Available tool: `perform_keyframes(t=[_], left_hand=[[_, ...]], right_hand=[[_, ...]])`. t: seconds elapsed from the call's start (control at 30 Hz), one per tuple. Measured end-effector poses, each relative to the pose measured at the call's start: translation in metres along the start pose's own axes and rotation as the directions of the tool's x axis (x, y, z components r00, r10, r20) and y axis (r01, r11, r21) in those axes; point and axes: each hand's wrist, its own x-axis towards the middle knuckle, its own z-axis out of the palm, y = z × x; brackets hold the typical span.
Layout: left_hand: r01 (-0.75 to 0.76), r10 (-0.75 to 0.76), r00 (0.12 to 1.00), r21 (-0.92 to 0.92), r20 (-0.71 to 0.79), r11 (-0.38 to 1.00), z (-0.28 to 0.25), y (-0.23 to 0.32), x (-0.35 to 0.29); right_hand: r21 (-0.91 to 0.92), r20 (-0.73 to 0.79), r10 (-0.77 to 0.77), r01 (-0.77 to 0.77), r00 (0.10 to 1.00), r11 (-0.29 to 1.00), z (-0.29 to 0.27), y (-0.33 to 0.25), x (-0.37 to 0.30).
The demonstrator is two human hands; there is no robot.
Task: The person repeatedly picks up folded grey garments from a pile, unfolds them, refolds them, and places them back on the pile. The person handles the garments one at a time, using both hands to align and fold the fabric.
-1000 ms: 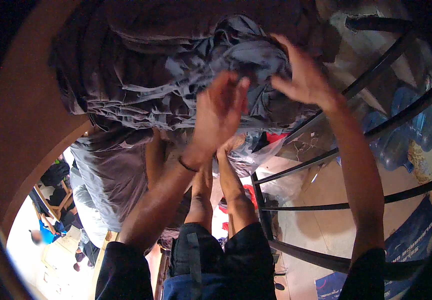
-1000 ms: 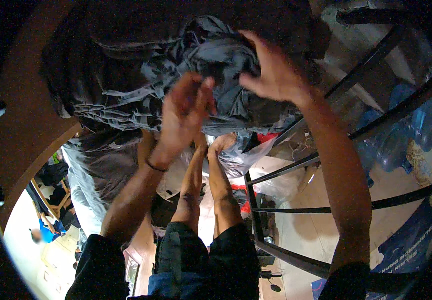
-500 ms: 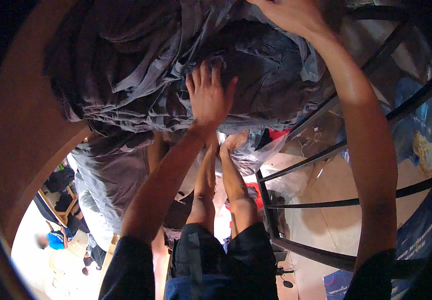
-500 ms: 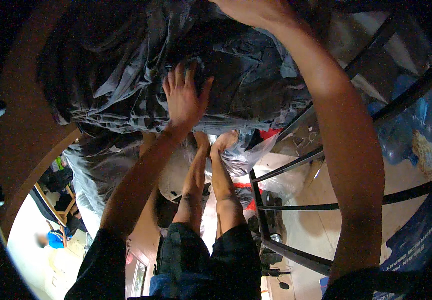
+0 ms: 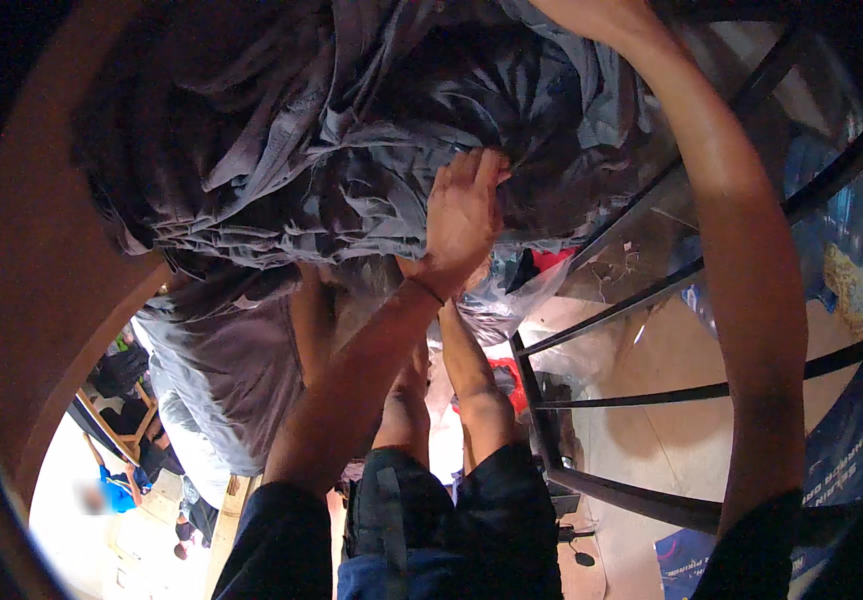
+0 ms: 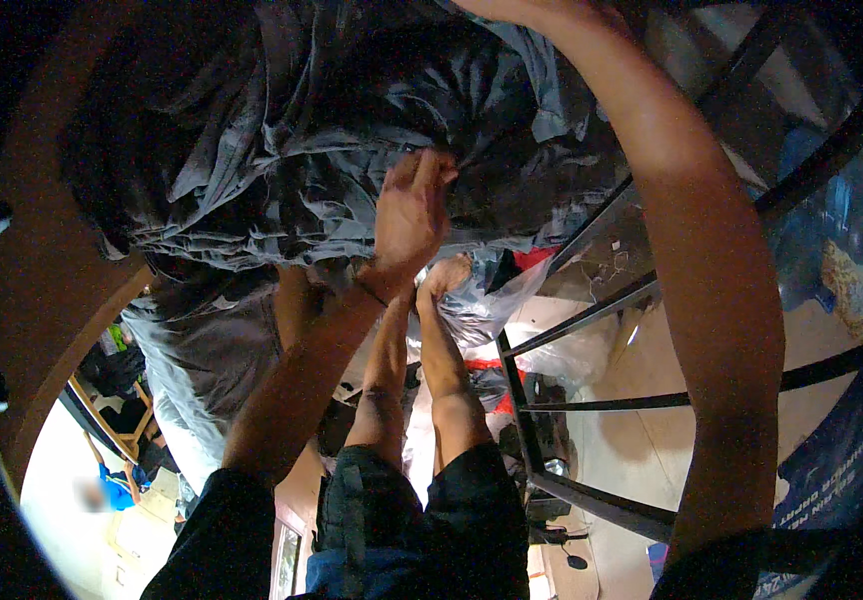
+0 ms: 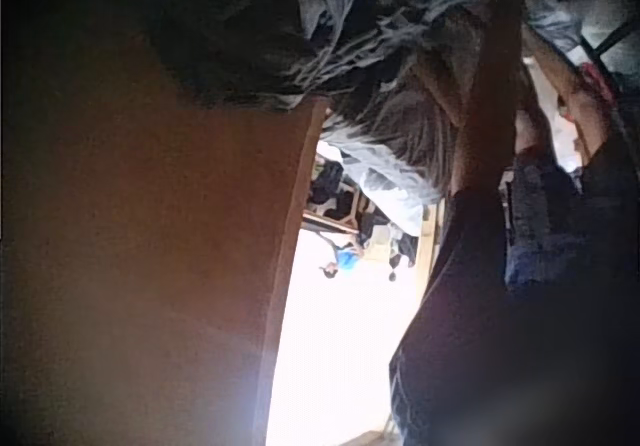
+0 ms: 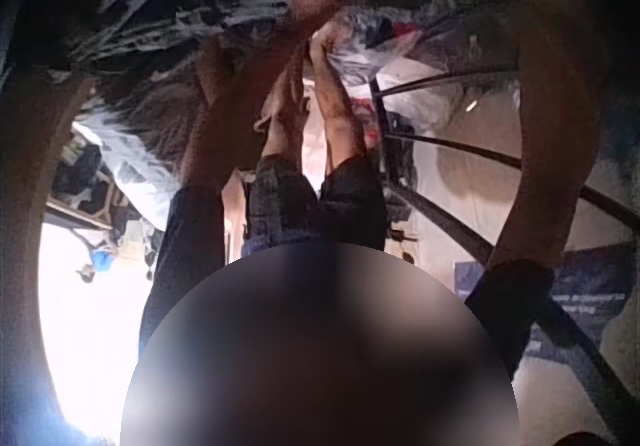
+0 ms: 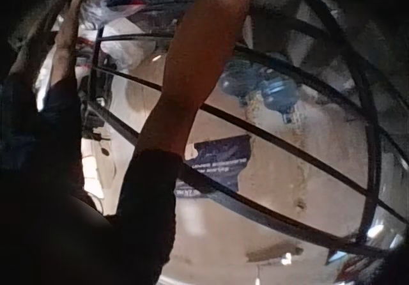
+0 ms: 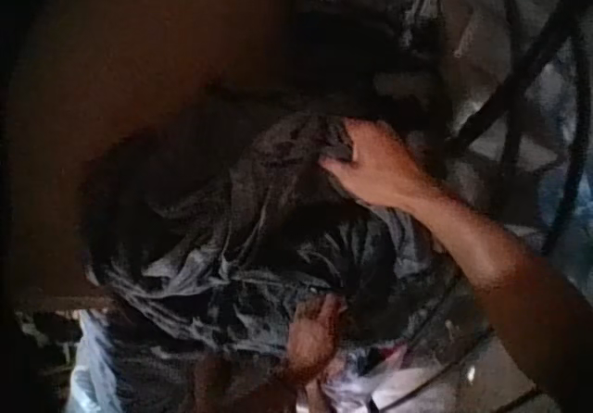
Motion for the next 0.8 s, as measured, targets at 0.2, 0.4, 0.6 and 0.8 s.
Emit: perform_keyframes(t=[0.2, 0.4, 0.6, 0.8], left_hand=[[0.011, -0.032, 0.990, -0.154, -0.134, 0.988, -0.037, 0.032, 0.042], [0.034, -0.067, 0.985, -0.198, -0.161, 0.980, -0.062, 0.028, 0.068], [-0.139, 0.276, 0.920, 0.429, -0.277, 0.892, -0.075, -0.006, 0.079], [0.180, 0.027, 0.935, 0.540, -0.353, 0.822, -0.161, -0.072, 0.127]], right_hand=[[0.036, 0.189, -0.020, 0.013, 0.982, 0.999, 0.006, 0.006, -0.081], [0.156, 0.086, -0.047, 0.033, 0.995, 0.987, 0.020, 0.006, -0.107], [0.064, 0.257, 0.300, -0.326, 0.919, 0.943, -0.006, 0.015, -0.042], [0.015, 0.134, 0.041, -0.044, 0.990, 0.999, -0.046, 0.011, -0.061]])
